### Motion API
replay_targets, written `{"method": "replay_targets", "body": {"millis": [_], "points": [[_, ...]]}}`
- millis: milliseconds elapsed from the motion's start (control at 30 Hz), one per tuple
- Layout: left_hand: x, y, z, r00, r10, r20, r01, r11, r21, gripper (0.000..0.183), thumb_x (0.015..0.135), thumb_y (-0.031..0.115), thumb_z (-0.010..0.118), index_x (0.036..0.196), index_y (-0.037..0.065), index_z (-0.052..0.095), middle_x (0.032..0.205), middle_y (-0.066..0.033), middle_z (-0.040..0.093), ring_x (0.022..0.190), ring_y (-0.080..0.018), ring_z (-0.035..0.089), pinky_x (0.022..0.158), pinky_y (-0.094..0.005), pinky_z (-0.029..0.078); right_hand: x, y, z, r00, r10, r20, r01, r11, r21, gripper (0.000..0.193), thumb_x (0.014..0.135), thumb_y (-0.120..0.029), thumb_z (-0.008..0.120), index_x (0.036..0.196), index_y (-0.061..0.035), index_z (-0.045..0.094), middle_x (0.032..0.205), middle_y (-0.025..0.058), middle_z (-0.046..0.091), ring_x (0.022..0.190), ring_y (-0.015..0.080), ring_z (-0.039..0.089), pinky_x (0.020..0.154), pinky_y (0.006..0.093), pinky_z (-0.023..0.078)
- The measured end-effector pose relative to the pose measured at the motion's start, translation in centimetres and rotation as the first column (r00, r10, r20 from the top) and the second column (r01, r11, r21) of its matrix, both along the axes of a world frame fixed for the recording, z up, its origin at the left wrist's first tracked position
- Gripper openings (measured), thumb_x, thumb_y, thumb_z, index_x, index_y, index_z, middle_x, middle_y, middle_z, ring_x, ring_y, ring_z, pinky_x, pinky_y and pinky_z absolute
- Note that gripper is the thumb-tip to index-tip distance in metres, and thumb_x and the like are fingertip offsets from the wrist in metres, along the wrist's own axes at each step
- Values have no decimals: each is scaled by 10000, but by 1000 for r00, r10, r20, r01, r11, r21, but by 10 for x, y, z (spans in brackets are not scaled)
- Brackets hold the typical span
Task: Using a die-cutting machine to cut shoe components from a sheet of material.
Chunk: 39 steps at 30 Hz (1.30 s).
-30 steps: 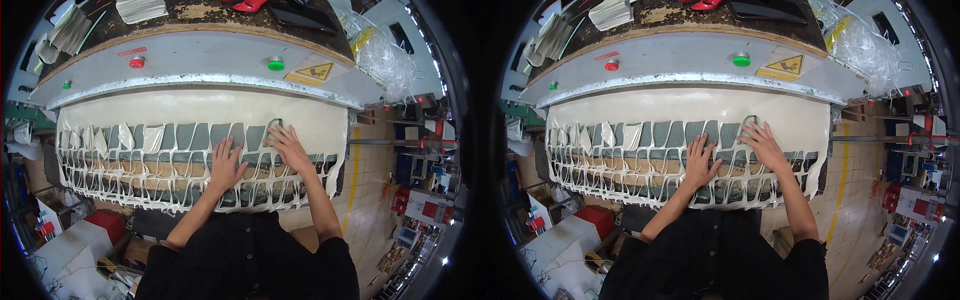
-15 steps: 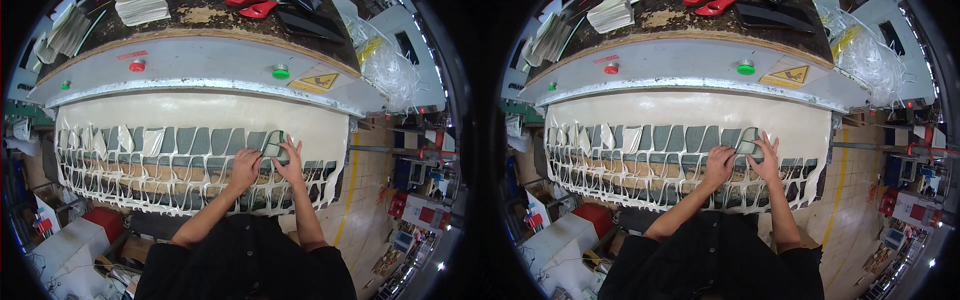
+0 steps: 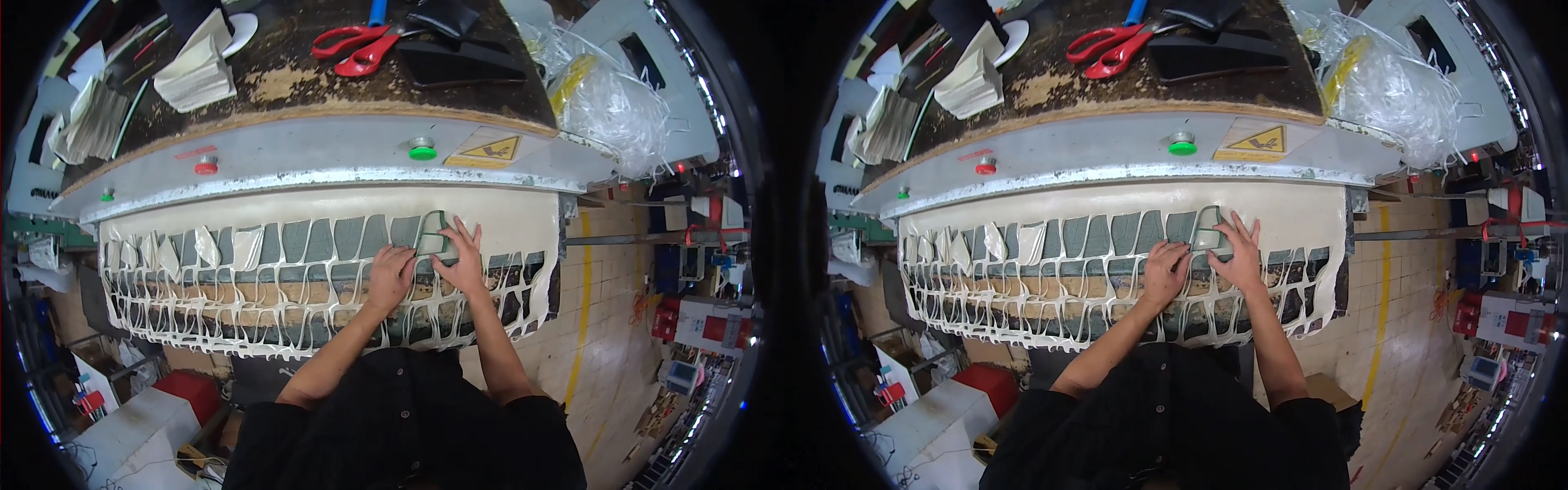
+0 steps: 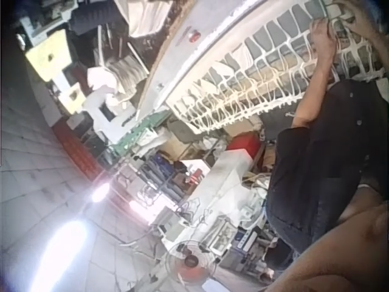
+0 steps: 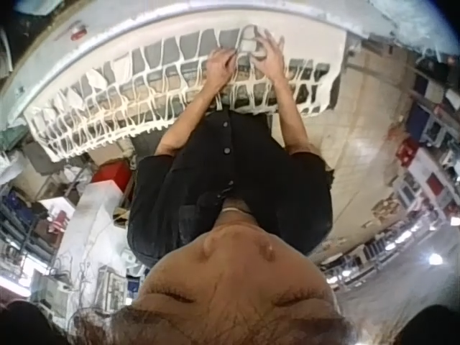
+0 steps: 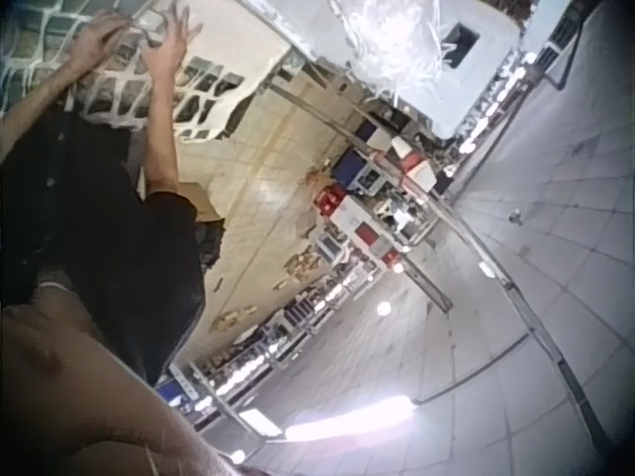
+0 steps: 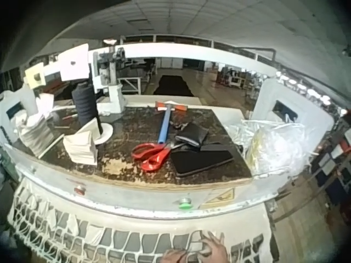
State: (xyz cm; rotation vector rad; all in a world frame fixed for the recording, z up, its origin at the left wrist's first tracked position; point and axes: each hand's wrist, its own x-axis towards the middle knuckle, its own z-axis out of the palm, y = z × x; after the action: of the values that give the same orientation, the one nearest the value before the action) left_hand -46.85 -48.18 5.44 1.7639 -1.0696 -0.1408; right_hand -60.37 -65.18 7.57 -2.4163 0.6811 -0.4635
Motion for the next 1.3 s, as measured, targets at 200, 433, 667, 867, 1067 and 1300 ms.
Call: {"method": "replay_targets", "body": {"millis": [200, 433, 667, 867, 1067, 1300], "points": [[25, -39, 70, 989, 140, -57, -143, 988, -64, 167, 936, 133, 830, 1017, -2, 773, 919, -146, 781, 842, -276, 752, 797, -402, 596, -14, 2, 36, 971, -104, 216, 91, 993, 70, 779, 836, -252, 910, 1495, -76, 533, 1486, 175, 635, 1473, 409, 520, 1286, 678, 240], [83, -107, 137, 862, 357, -360, -418, 902, -106, 414, 922, 275, 898, 707, 7, 666, 594, -79, 651, 550, -97, 538, 546, -313, 463, -34, 44, 49, 995, 3, 104, -12, 996, 84, 517, 857, -258, 899, 1305, -93, 699, 1296, 143, 706, 1233, 375, 644, 1147, 513, 440], [50, 21, 105, 949, 200, -244, -150, 967, 207, 322, 944, 261, 837, 794, 0, 721, 644, -127, 631, 564, -238, 595, 568, -398, 477, -37, 55, 90, 996, 81, -43, -81, 997, -4, 440, 841, -305, 891, 1216, -133, 742, 1268, 93, 663, 1221, 338, 615, 1097, 469, 456], [46, 82, 124, 989, -124, 86, 68, 873, 482, 351, 853, 324, 891, 973, 19, 763, 936, -162, 727, 908, -377, 704, 857, -485, 531, -42, 51, 106, 986, 9, -168, -15, 999, -36, 531, 807, -308, 917, 1268, -140, 715, 1192, 114, 627, 1226, 349, 598, 1119, 482, 427], [34, 86, 106, 964, -134, 230, 5, 872, 489, 467, 817, 365, 915, 1079, 35, 714, 1050, -175, 669, 1036, -411, 637, 908, -503, 491, -37, 57, 95, 972, 0, -234, -14, 998, -55, 428, 783, -231, 926, 1132, -126, 700, 1139, 105, 650, 1185, 332, 611, 991, 468, 437], [37, 86, 106, 971, -92, 218, -35, 856, 516, 468, 792, 312, 933, 1092, 35, 705, 1089, -169, 663, 1077, -401, 625, 934, -503, 481, -33, 52, 95, 965, 15, -260, -20, 1000, -17, 407, 771, -200, 933, 1098, -123, 703, 1105, 115, 651, 1160, 332, 616, 989, 463, 433]]}}
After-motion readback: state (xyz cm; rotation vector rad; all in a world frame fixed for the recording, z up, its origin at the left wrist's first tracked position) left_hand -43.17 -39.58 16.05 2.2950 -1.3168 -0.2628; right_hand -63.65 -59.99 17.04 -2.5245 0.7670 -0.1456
